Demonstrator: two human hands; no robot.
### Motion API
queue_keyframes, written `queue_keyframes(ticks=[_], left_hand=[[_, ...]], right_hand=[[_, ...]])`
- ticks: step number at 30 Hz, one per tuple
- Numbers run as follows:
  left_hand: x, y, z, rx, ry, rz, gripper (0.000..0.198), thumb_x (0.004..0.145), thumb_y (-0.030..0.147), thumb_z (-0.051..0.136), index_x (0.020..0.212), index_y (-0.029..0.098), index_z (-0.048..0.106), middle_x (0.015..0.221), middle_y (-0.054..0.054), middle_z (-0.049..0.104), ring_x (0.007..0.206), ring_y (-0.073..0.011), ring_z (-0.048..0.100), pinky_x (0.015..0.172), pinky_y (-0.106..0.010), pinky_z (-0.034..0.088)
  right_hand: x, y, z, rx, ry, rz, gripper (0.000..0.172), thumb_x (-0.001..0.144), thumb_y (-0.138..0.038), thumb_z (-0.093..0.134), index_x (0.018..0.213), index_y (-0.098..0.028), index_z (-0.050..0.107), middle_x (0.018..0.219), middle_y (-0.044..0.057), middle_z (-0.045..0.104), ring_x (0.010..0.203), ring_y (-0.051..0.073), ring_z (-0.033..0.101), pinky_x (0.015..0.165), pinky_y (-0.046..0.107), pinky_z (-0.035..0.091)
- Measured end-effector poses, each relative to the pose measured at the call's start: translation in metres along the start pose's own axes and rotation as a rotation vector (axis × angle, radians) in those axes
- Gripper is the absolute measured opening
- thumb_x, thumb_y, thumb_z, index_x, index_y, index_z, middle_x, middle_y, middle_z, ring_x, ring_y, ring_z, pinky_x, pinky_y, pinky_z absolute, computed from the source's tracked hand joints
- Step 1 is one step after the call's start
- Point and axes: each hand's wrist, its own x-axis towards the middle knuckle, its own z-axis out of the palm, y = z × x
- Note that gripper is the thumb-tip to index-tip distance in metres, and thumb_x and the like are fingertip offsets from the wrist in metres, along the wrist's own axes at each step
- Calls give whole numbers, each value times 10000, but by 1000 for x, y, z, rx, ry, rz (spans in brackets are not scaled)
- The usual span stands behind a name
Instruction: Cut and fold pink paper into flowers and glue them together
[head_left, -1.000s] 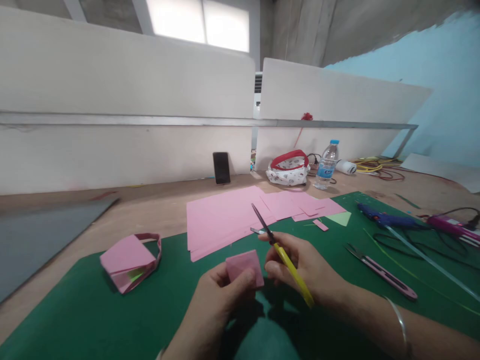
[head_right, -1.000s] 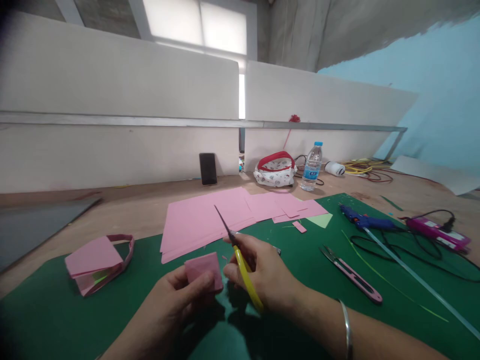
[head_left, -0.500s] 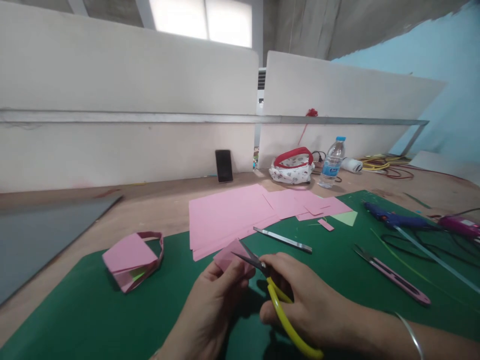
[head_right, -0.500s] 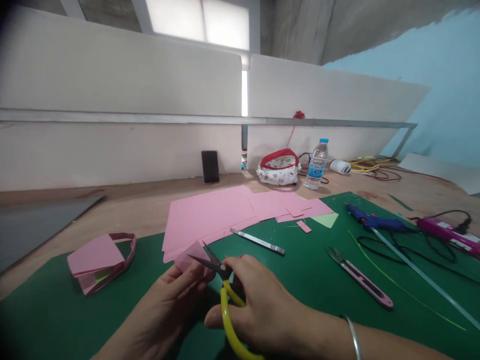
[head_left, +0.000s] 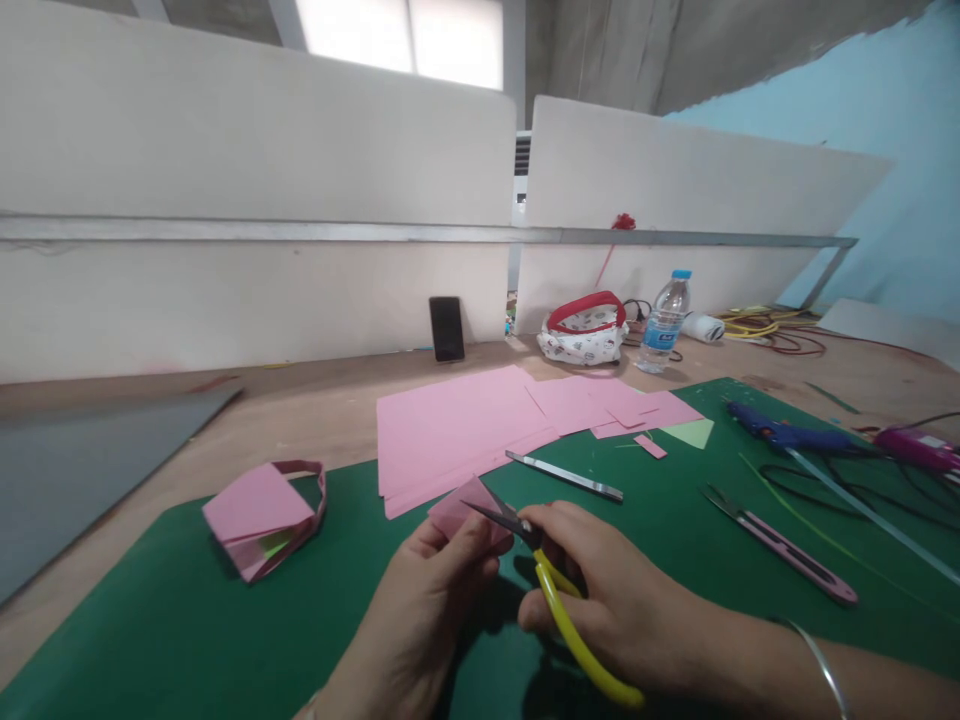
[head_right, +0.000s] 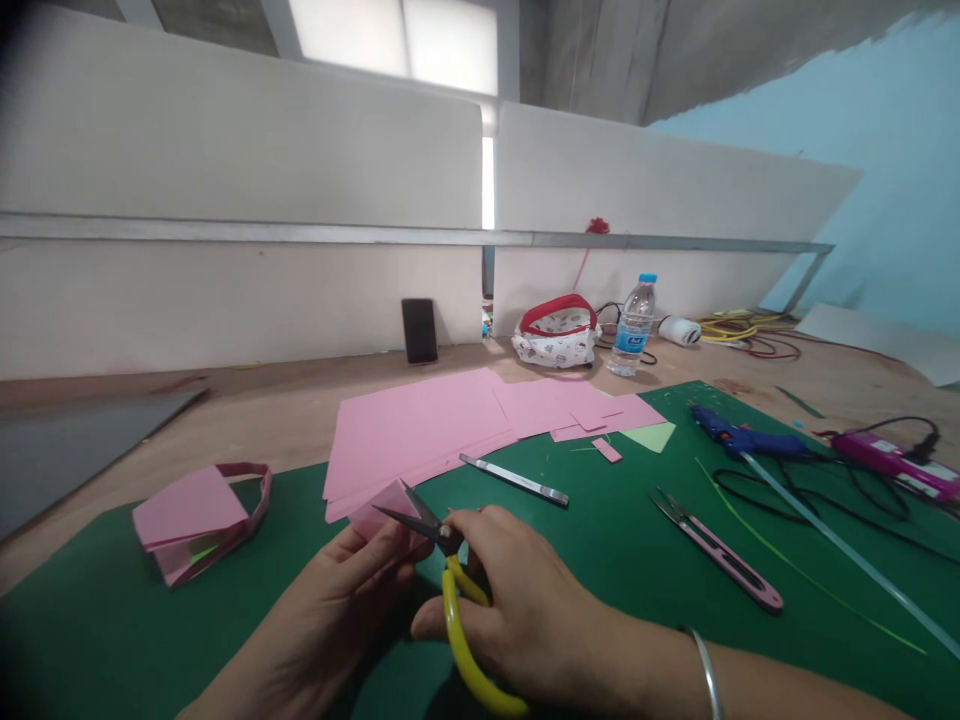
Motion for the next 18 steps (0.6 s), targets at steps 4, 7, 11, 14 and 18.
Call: queue_keyframes(ticks=[4,7,11,14,18], left_hand=[[0,-2,-1,-4,5,-10,167,710,241,743,846,175,673,805,-17,660,715,-114,575,618,-194,444],[-2,-2,-1,-2,26,-17,170,719,255,738,852,177,665,789,-7,652,704,-105,573,621,-190,442],[-4,-2,0,8,28,-12,139,753,241,709,860,179,646,813,-11,661,722,-102,575,645,-192,438],[-4,-2,0,-3,-4,-10,129,767,227,691,879,187,640,830,-7,662,728,-104,576,641,-193,432],[-5,-1,0,1,5,-18,125,770,223,687,882,191,643,818,2,658,700,-95,569,639,-189,429]], right_hand=[[1,0,0,-22,-1,-15,354,711,-382,718,961,-196,549,872,7,522,762,159,452,652,264,343],[2,0,2,-39,10,-38,284,748,-379,685,915,-193,550,842,2,526,740,153,448,637,260,338],[2,3,5,-62,23,-56,270,752,-391,685,860,-192,538,797,-8,523,699,146,442,619,258,335],[2,5,6,-64,25,-78,248,764,-372,675,852,-193,529,804,-6,533,699,144,454,623,255,339],[2,4,5,-94,37,-90,268,772,-402,664,808,-190,504,777,-9,525,676,136,442,601,247,328]])
